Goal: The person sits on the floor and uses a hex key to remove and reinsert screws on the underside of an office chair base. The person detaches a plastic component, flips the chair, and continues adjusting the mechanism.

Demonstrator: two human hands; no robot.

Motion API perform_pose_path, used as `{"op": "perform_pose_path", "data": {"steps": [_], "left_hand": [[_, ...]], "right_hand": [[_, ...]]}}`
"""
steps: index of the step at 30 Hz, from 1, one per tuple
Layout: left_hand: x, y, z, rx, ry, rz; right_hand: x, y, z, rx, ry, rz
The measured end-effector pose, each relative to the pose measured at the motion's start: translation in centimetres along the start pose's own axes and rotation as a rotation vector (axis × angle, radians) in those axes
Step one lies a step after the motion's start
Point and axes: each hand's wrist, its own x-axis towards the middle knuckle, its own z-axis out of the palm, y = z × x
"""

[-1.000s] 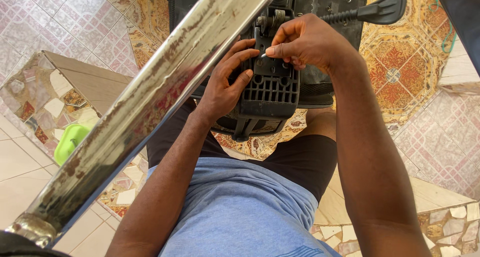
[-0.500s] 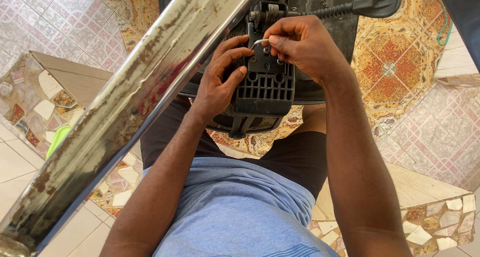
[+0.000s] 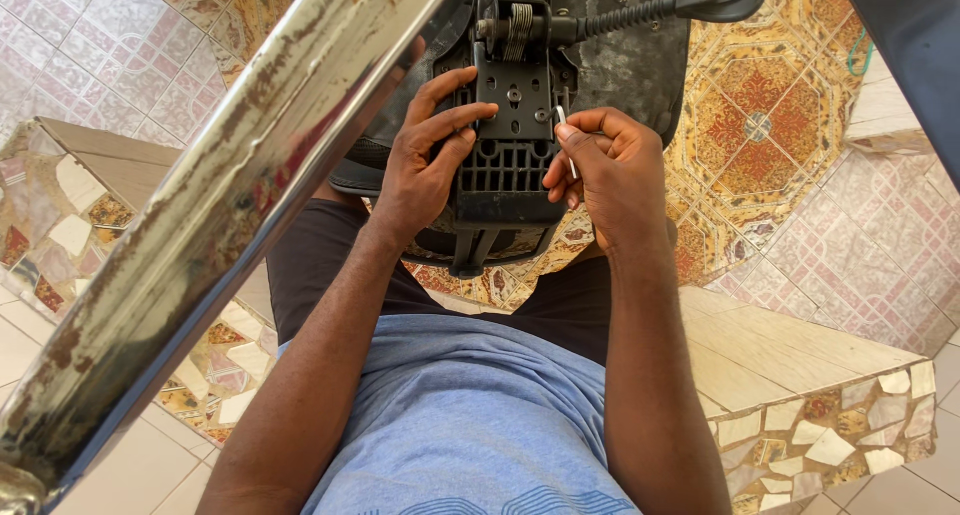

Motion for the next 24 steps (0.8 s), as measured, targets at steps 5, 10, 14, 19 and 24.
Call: {"op": "perform_pose_path", "data": {"steps": [5,10,14,19,24], "left_hand": [[-0.1,-0.3,0.1,-0.005,0.012,0.012],[-0.2,-0.7,0.2,-0.025,0.016,0.002],[-0.2,-0.9,0.2,-0.015,0.018,0.012],[-0.3,-0.9,0.3,0.003,0.017,0.022],[-0.2,-1.1,0.3,-0.008,0.014,0.013]], "right_hand": [[0.0,-0.2,0.3,-0.062,0.014,0.015],[0.0,-0.7,0.8,-0.131,0.034,0.039],[0.0,-0.9,1.3,-0.169,0.021,0.030],[0.1,-0.5,2.3,-0.088,0.027,0.034],[0.4,-0.7,3.1,0.021,0.087,0.089]]}}
